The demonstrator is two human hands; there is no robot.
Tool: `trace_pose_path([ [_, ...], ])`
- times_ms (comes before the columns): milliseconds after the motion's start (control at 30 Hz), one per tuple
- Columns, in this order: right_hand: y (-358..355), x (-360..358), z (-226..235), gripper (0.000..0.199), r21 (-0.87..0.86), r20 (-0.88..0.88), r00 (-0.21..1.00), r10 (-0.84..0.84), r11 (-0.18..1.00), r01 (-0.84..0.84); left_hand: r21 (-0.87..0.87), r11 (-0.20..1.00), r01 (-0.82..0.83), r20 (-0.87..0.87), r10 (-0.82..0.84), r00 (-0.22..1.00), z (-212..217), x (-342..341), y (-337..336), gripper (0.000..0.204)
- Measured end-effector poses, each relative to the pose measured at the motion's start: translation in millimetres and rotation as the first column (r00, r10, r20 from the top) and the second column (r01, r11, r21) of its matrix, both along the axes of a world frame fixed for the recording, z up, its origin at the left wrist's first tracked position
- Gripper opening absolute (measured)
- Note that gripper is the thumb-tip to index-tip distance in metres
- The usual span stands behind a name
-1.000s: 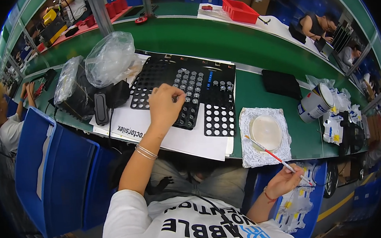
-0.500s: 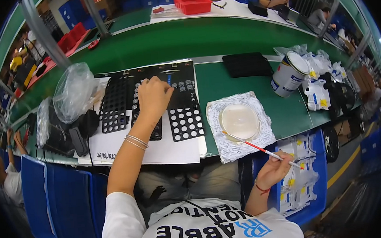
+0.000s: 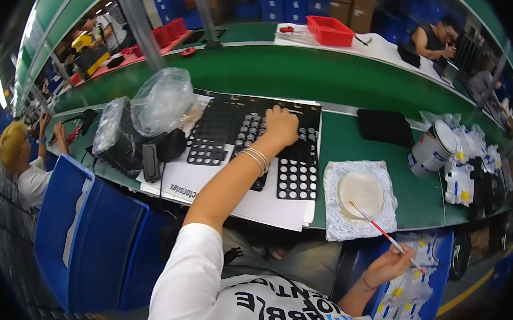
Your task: Applying adhesive paste to the base of small electrical components using a thin brush.
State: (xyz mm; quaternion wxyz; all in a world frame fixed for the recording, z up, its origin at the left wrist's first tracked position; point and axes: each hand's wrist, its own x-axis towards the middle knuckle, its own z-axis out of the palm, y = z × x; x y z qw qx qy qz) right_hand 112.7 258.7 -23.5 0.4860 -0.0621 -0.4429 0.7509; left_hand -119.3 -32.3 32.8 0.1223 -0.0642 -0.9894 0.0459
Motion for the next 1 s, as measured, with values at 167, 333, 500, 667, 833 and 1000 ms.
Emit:
trace_pose_path([
  [167,0.5,1.2,4.7,0.025,0.003,0.026,0.999,0.029,1.0,-0.029,0.051,0.998,-0.038,0.009,0.038,0.999,-5.2,-2.8,-5.8,0.032],
  [333,-1.8,-1.0,10.5,0.028,0.014,0.015,1.0,-0.015,1.0,0.015,0.08,0.997,0.001,-0.03,0.001,1.0,3.4,5.3,-13.2,0.031],
  [500,11.4,3.8,12.3,0.029,0.122,0.038,0.995,-0.088,0.989,0.083,0.409,0.896,0.173,-0.195,-0.099,0.976,30.9,52.1,-22.3,0.024],
  [667,6.8,2.4,18.1,0.031,0.151,0.047,0.99,-0.13,0.981,0.122,0.732,0.613,0.297,-0.202,-0.22,0.954,42.4,148.5,-35.5,0.022],
  [833,-7.3,1.5,22.1,0.03,0.114,0.04,0.993,-0.113,0.988,0.108,0.858,0.491,0.15,-0.102,-0.125,0.987,20.5,241.9,-39.8,0.021],
  [1000,-22.5,8.2,29.7,0.03,0.095,0.043,0.997,-0.071,0.993,0.067,0.968,0.25,0.0,0.066,-0.258,0.964,-9.5,297.3,-32.9,0.023],
])
